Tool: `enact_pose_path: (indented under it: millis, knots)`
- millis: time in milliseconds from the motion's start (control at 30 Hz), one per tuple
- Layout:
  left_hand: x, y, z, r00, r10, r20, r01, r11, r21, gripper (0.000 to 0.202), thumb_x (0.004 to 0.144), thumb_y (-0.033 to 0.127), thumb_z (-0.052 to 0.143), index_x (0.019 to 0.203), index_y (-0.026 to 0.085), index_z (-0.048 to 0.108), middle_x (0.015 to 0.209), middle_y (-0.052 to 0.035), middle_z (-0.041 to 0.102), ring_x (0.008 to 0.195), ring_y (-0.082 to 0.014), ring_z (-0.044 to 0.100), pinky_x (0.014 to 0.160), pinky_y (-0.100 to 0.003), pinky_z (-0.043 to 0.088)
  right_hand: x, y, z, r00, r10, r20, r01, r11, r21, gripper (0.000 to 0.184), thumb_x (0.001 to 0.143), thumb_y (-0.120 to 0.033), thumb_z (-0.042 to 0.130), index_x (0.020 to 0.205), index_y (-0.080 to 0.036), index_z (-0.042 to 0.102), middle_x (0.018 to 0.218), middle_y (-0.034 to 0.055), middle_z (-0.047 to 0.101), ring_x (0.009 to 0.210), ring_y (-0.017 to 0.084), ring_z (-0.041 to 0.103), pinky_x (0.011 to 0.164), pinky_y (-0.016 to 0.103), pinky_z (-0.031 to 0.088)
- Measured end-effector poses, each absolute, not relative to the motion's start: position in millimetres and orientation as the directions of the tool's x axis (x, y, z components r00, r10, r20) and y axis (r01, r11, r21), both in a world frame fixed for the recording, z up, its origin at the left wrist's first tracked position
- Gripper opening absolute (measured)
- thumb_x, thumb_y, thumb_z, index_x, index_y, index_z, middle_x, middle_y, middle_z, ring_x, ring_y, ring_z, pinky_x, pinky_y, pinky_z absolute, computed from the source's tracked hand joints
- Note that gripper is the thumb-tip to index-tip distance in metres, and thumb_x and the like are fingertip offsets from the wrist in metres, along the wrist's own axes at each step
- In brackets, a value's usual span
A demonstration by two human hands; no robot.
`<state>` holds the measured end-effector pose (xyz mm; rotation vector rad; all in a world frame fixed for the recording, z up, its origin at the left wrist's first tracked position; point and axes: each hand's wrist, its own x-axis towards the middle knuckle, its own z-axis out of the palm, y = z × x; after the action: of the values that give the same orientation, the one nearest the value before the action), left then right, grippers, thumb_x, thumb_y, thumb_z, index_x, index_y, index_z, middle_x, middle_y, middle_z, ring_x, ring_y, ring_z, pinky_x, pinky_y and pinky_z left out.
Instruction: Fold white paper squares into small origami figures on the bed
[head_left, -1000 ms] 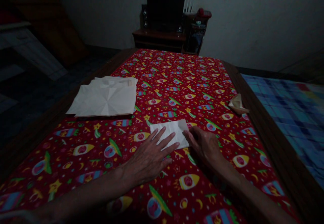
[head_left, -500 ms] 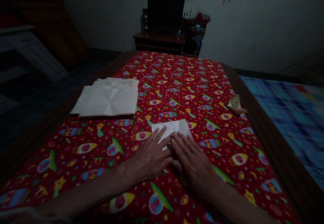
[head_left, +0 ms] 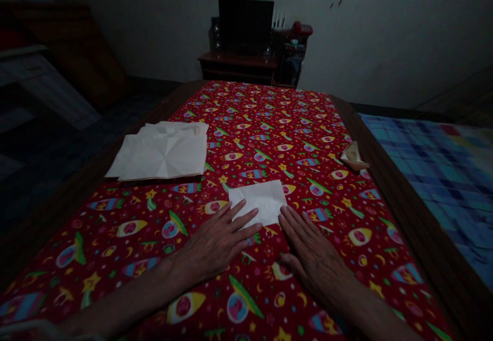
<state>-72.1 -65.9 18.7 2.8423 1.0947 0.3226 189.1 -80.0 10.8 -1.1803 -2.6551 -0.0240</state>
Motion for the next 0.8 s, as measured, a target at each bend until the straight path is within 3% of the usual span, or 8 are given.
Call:
enact_pose_path:
  millis: [200, 367, 500, 567, 600, 700, 800]
  knots:
    - [-91.4, -77.6, 20.8, 0.712, 0.679, 0.180, 0.674, -0.732, 0.097, 0.041, 0.093, 0.022, 0.041, 0.134, 0.029, 0.041, 0.141, 0.0019, 0.043, 0.136, -0.0217, 0.028, 0.111, -0.046, 0.026, 188.0, -80.3, 8.3, -0.635, 0.734, 0.241, 0.751, 0.660, -0.030, 0.059, 0.091, -0.036, 0.042, 0.142, -0.010, 0.027, 0.146, 0.0148, 0.029, 0.136, 0.024, 0.024, 0.107, 0.047, 0.033]
    - [-106.7, -83.6, 23.4, 0.698, 0.684, 0.213, 0.690, -0.722, 0.056, 0.040, 0.091, 0.020, 0.043, 0.131, 0.024, 0.046, 0.137, -0.0006, 0.048, 0.132, -0.0237, 0.035, 0.108, -0.047, 0.032, 187.9, -79.8, 9.1, -0.628, 0.735, 0.256, 0.758, 0.652, -0.013, 0.052, 0.092, -0.033, 0.041, 0.138, -0.009, 0.036, 0.143, 0.0139, 0.036, 0.134, 0.024, 0.030, 0.106, 0.047, 0.035]
    - [-103.2, -78.4, 27.3, 0.641, 0.656, 0.398, 0.659, -0.736, 0.153, 0.029, 0.091, 0.015, 0.042, 0.112, 0.015, 0.062, 0.121, -0.0064, 0.061, 0.122, -0.0202, 0.049, 0.102, -0.038, 0.042, 177.1, -79.8, 11.7, -0.587, 0.752, 0.300, 0.791, 0.612, 0.014, 0.044, 0.092, -0.030, 0.041, 0.131, -0.009, 0.047, 0.137, 0.0147, 0.045, 0.130, 0.027, 0.037, 0.106, 0.053, 0.031]
    - [-91.2, -70.5, 30.0, 0.607, 0.653, 0.453, 0.634, -0.742, 0.219, 0.028, 0.091, 0.014, 0.041, 0.109, 0.013, 0.062, 0.118, -0.0073, 0.063, 0.120, -0.0171, 0.050, 0.101, -0.033, 0.043, 167.6, -79.5, 13.2, -0.559, 0.758, 0.337, 0.811, 0.585, 0.029, 0.041, 0.092, -0.028, 0.042, 0.125, -0.006, 0.052, 0.132, 0.0159, 0.050, 0.129, 0.029, 0.037, 0.108, 0.054, 0.027]
    - [-83.5, -65.6, 31.0, 0.623, 0.643, 0.445, 0.619, -0.753, 0.223, 0.029, 0.092, 0.015, 0.040, 0.114, 0.013, 0.060, 0.121, -0.0077, 0.061, 0.122, -0.0167, 0.048, 0.103, -0.033, 0.041, 163.1, -79.1, 13.6, -0.560, 0.753, 0.345, 0.809, 0.587, 0.033, 0.040, 0.092, -0.027, 0.042, 0.124, -0.005, 0.053, 0.132, 0.0163, 0.050, 0.130, 0.029, 0.036, 0.109, 0.053, 0.026]
    - [-61.0, -50.5, 30.4, 0.765, 0.599, 0.236, 0.570, -0.801, 0.183, 0.045, 0.093, 0.025, 0.039, 0.136, 0.013, 0.037, 0.143, -0.0100, 0.038, 0.136, -0.0205, 0.028, 0.111, -0.041, 0.029, 155.9, -77.4, 13.4, -0.641, 0.701, 0.313, 0.741, 0.671, 0.015, 0.043, 0.092, -0.023, 0.041, 0.131, -0.005, 0.047, 0.139, 0.0148, 0.042, 0.133, 0.026, 0.031, 0.109, 0.047, 0.031]
    - [-51.8, -42.2, 26.1, 0.772, 0.624, 0.118, 0.607, -0.780, 0.152, 0.054, 0.094, 0.035, 0.038, 0.143, 0.017, 0.022, 0.150, -0.0091, 0.025, 0.140, -0.0211, 0.016, 0.114, -0.044, 0.019, 160.5, -75.5, 11.1, -0.693, 0.666, 0.274, 0.682, 0.730, -0.047, 0.047, 0.092, -0.022, 0.041, 0.137, -0.008, 0.038, 0.143, 0.0122, 0.037, 0.135, 0.023, 0.028, 0.107, 0.042, 0.036]
